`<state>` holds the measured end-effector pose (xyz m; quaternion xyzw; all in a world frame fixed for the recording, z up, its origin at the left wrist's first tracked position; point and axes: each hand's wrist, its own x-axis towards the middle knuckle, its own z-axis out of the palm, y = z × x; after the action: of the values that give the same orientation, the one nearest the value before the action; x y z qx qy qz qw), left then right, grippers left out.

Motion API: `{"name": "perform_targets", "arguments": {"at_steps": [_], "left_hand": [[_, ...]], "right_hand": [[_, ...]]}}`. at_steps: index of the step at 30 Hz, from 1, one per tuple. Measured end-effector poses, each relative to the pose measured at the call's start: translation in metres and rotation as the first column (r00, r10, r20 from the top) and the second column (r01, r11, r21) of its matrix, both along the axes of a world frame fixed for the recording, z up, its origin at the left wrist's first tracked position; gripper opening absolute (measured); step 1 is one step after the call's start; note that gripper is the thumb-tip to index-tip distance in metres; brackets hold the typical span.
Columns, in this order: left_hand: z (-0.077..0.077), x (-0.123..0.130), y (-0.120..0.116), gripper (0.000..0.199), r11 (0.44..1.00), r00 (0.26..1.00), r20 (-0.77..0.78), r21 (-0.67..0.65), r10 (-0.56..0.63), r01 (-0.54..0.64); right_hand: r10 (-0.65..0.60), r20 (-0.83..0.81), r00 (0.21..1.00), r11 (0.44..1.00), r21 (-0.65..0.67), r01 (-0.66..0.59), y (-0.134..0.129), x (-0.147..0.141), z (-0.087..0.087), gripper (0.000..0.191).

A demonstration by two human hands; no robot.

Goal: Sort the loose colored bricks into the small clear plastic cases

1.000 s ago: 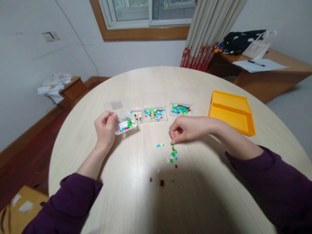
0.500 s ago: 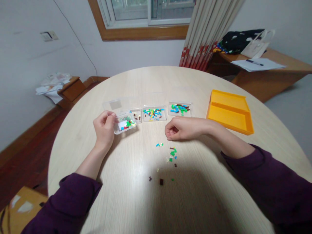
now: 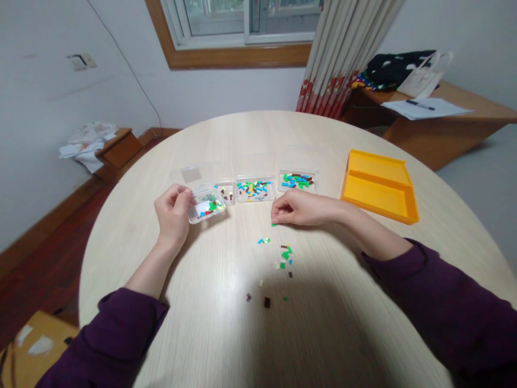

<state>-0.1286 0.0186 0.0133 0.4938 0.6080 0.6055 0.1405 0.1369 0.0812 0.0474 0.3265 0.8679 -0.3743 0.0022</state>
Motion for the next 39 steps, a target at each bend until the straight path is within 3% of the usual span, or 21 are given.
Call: {"name": "perform_targets", "arguments": {"at_steps": [6,8,12,18,23,28,33,39], "left_hand": [[0.000,0.000,0.000,0.015,1.000,1.000,0.015,0.008,0.015,-0.015],[-0.001,0.000,0.000,0.015,1.000,1.000,0.023,0.011,0.013,-0.014],[-0.001,0.000,0.001,0.015,1.000,0.999,0.026,-0.011,0.020,-0.020],[0.000,0.000,0.001,0.014,0.999,0.999,0.033,0.026,0.020,-0.020],[-0.002,-0.001,0.001,0.015,1.000,1.000,-0.001,0.011,0.017,-0.017],[-0.002,-0.001,0.001,0.015,1.000,1.000,-0.005,0.015,0.009,-0.009],[-0.003,-0.002,0.001,0.016,1.000,1.000,-0.001,0.018,0.001,-0.001],[0.001,0.001,0.000,0.016,1.000,1.000,0.001,-0.004,0.012,-0.012]], "right_hand": [[-0.007,-0.058,0.998,0.995,-0.104,0.001,0.004,0.004,-0.003,0.015],[0.025,-0.042,0.999,0.995,-0.098,-0.029,0.004,0.004,-0.004,0.021],[0.066,0.009,0.998,0.996,-0.052,-0.066,0.004,0.002,-0.003,0.014],[0.121,-0.002,0.993,0.987,-0.109,-0.120,0.001,0.003,-0.001,0.018],[0.001,-0.051,0.999,1.000,-0.031,-0.002,0.000,0.001,-0.003,0.017],[-0.030,-0.090,0.995,0.997,-0.066,0.024,0.000,-0.001,-0.004,0.014],[0.116,-0.058,0.992,0.980,-0.153,-0.124,-0.008,-0.003,0.002,0.015],[0.199,-0.040,0.979,0.974,-0.106,-0.202,-0.012,-0.006,0.002,0.018]]}}
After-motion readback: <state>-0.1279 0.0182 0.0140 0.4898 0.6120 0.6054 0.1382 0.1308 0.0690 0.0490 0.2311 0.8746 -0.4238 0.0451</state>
